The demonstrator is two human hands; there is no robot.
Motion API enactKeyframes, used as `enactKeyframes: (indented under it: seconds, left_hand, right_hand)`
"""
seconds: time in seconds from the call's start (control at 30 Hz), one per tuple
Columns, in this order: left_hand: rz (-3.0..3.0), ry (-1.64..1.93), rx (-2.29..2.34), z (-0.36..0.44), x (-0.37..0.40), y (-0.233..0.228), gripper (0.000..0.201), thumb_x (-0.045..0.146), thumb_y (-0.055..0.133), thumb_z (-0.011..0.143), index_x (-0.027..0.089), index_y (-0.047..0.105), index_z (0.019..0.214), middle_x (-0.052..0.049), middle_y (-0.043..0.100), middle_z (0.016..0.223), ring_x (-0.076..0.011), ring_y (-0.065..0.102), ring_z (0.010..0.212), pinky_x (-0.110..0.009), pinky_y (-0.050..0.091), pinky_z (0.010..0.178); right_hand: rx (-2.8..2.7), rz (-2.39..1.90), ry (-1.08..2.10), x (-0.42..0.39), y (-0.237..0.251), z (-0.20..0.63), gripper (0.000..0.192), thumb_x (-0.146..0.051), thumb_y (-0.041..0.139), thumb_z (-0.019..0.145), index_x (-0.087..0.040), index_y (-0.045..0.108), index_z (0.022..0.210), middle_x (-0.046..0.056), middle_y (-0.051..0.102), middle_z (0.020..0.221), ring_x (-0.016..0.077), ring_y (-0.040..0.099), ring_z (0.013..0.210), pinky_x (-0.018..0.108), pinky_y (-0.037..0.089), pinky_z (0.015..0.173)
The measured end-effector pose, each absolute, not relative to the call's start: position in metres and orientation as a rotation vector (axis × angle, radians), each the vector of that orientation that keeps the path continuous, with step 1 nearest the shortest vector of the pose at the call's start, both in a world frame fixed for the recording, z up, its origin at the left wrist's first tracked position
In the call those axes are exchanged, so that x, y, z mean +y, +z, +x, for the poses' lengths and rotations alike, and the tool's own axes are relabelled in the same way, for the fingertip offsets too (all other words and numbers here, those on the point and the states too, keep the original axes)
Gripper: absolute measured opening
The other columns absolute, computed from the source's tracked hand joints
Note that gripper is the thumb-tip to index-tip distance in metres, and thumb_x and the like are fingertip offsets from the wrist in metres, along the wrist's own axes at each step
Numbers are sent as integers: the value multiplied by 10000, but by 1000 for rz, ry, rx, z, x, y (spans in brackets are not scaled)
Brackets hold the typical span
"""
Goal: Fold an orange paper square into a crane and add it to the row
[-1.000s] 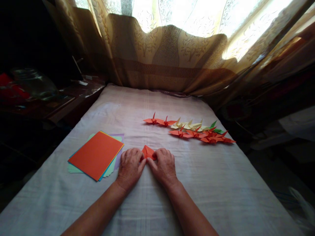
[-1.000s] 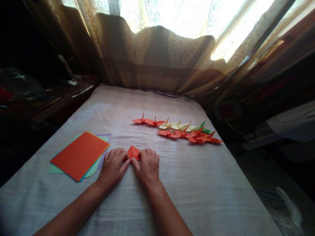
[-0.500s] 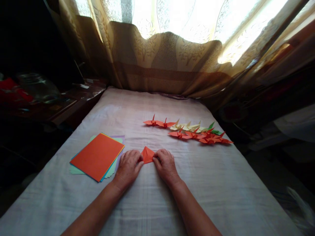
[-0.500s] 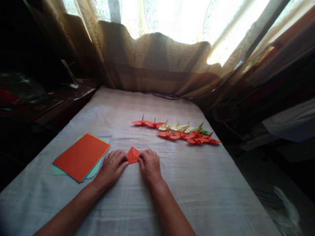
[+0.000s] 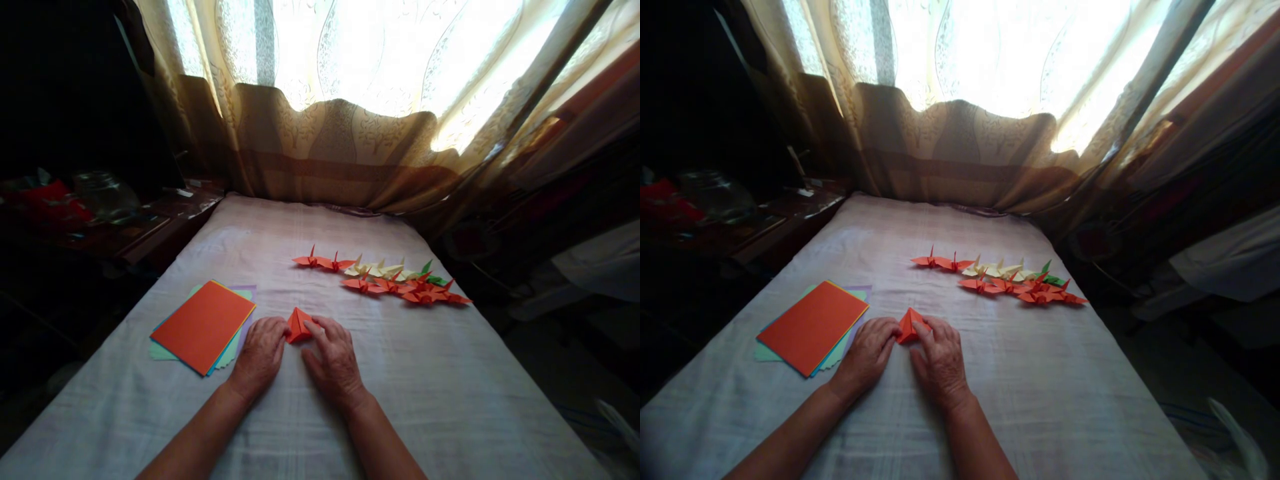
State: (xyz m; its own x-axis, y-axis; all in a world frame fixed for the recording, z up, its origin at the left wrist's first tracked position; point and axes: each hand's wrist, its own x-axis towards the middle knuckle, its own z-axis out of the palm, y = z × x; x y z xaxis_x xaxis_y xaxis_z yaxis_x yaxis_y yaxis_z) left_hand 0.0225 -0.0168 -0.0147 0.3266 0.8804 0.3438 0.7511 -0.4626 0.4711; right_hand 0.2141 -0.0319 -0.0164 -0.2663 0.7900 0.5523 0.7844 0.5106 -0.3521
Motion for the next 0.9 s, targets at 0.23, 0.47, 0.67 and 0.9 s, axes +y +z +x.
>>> enactKeyframes:
  seconds: [0.23,0.47,0.67,0.9]
  left_hand:
    - [2440,971,1441,21,-17,-20,242,77,423,882,209,596,989,-63,684,1002,-233,617,984,-423,496,925]
    - [2482,1221,1375,16,-15,-19,443,101,457,901,242,467,1321,-78,609,1305,-227,534,1248,-441,427,1066]
    - [2276,1241,1403,15,-13,-16,509,348,596,916,258,430,1389,-90,621,1295,-249,569,1215,-446,444,1045]
    - [1850,1103,1389,21,-13,-15,351,336,598,860,240,613,1197,-25,710,913,-185,681,869,-320,539,830]
  right_hand:
    - [-2097,-1275,-23,-27,-6,208,101,-159,581,901,-234,648,885,41,682,894,201,590,852,309,457,779]
    - [-1869,-1154,187,-28,-4,215,157,-159,472,926,-222,599,992,45,721,942,184,666,866,297,498,798]
    - [-1366,-1240,807,-30,-7,211,102,-314,519,916,-225,568,920,9,704,821,151,668,716,248,521,660]
    - [-1059,-1142,1119,-26,-17,204,231,-432,592,859,-217,551,931,22,717,805,163,682,700,258,554,632]
